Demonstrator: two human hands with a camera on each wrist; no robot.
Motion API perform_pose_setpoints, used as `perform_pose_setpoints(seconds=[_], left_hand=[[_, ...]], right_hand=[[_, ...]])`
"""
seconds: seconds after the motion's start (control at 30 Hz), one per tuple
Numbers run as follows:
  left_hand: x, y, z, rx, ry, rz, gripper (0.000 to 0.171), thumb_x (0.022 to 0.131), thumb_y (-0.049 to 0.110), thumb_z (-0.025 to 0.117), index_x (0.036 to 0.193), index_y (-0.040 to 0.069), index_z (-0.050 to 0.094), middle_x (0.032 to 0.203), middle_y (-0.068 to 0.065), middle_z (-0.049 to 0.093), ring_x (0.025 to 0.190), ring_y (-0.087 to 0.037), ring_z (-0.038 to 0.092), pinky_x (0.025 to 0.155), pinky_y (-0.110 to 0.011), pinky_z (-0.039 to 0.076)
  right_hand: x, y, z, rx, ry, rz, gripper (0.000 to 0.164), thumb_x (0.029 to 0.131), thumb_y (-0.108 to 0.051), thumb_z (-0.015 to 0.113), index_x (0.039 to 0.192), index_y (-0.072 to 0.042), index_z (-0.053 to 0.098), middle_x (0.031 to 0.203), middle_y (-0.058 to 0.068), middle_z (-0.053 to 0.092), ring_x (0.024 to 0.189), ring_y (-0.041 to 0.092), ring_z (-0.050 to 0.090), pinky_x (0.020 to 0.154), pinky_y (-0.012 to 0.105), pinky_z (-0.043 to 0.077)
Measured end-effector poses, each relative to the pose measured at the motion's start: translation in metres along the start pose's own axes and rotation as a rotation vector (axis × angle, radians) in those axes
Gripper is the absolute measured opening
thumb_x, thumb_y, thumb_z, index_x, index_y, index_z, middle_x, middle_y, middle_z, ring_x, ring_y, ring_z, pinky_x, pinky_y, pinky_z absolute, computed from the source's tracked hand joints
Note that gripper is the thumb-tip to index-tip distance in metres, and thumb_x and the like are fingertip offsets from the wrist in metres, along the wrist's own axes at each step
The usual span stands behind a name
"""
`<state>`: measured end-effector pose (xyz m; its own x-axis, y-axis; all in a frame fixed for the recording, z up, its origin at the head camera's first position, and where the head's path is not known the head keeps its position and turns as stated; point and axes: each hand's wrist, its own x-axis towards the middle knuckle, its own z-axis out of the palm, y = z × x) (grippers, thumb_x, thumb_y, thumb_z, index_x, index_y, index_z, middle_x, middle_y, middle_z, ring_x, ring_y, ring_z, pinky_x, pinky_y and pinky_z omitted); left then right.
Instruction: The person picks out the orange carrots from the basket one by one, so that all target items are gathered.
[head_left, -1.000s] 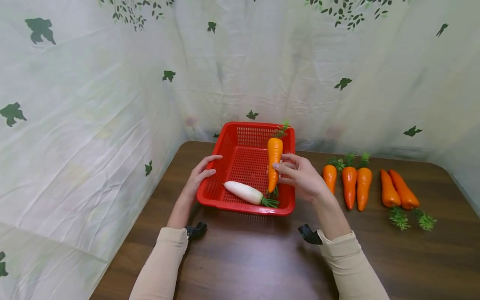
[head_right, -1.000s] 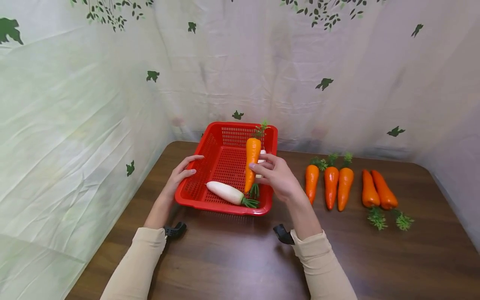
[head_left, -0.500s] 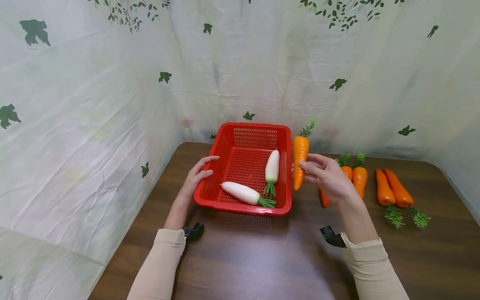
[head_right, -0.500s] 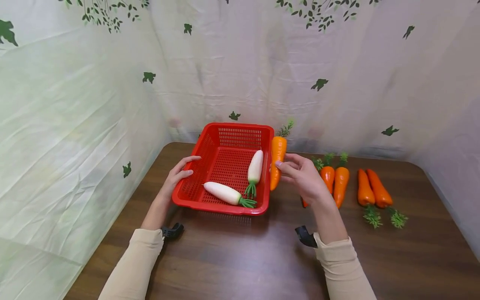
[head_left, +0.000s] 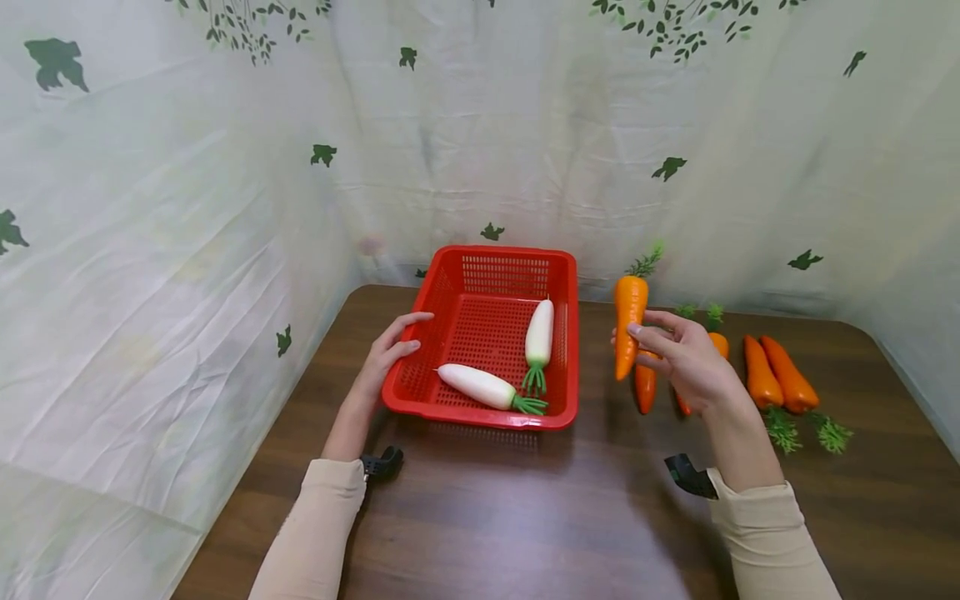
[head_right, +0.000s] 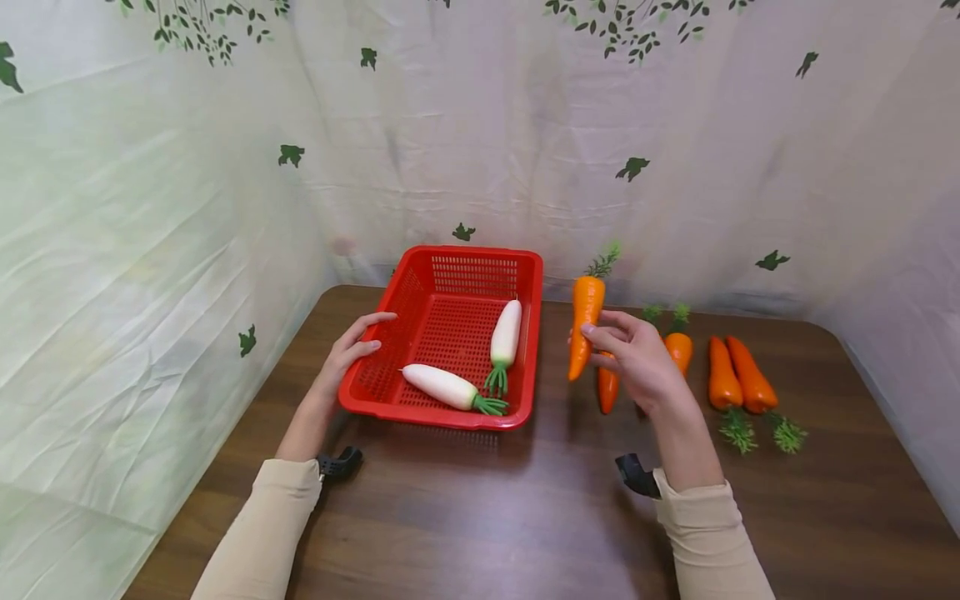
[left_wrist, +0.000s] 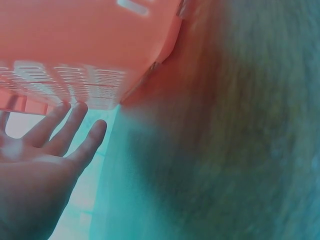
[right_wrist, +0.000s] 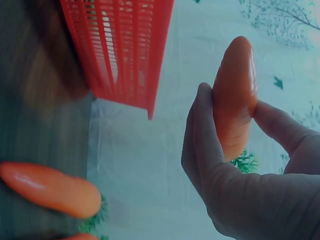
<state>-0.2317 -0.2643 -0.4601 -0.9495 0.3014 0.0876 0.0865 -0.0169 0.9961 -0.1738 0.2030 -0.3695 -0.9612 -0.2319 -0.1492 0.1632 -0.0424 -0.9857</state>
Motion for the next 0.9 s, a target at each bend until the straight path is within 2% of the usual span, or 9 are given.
perform_pose_setpoints(seconds=[0.13,0.43,0.6,0.77,0.9], left_hand=[[-0.001,0.0,-0.001,-0.001,0.002,0.001,0.049,0.106,0.018,0.052,0.154,0.019,0.047,0.159,-0.01,0.044,0.133,-0.038,0.053,0.097,-0.037,0.061],[0.0,0.0,0.0,-0.014,-0.011,0.0,0.049,0.106,0.018,0.05,0.154,0.018,0.048,0.158,-0.013,0.044,0.134,-0.044,0.05,0.097,-0.04,0.061],[0.0,-0.001,0.0,-0.018,-0.016,-0.002,0.049,0.105,0.018,0.052,0.154,0.019,0.048,0.159,-0.012,0.043,0.136,-0.045,0.05,0.099,-0.041,0.06],[0.0,0.0,0.0,-0.021,-0.016,-0.003,0.049,0.106,0.017,0.051,0.154,0.019,0.048,0.16,-0.012,0.043,0.136,-0.046,0.049,0.099,-0.04,0.06],[-0.001,0.0,0.0,-0.02,-0.012,-0.002,0.049,0.106,0.017,0.05,0.154,0.018,0.048,0.159,-0.012,0.043,0.136,-0.045,0.049,0.098,-0.04,0.06]], right_hand=[[-0.004,-0.004,-0.012,0.025,0.008,-0.013,0.081,0.107,-0.027,0.062,0.163,0.008,0.015,0.114,-0.006,0.078,0.108,0.007,0.073,0.093,0.019,0.058],[-0.013,-0.002,-0.047,0.075,0.085,-0.022,0.08,0.107,-0.022,0.062,0.163,0.009,0.014,0.113,-0.011,0.074,0.104,0.003,0.072,0.088,0.019,0.059],[-0.02,0.004,-0.064,0.06,0.111,-0.003,0.081,0.107,-0.02,0.061,0.163,0.01,0.011,0.112,-0.017,0.07,0.102,0.001,0.07,0.086,0.016,0.058],[-0.026,0.01,-0.08,0.006,0.135,0.022,0.082,0.107,-0.024,0.062,0.163,0.01,0.012,0.116,-0.016,0.063,0.102,-0.001,0.067,0.085,0.014,0.058],[-0.03,0.013,-0.089,-0.022,0.163,0.034,0.085,0.106,-0.025,0.063,0.163,0.011,0.012,0.114,-0.017,0.063,0.099,-0.002,0.068,0.083,0.015,0.058]])
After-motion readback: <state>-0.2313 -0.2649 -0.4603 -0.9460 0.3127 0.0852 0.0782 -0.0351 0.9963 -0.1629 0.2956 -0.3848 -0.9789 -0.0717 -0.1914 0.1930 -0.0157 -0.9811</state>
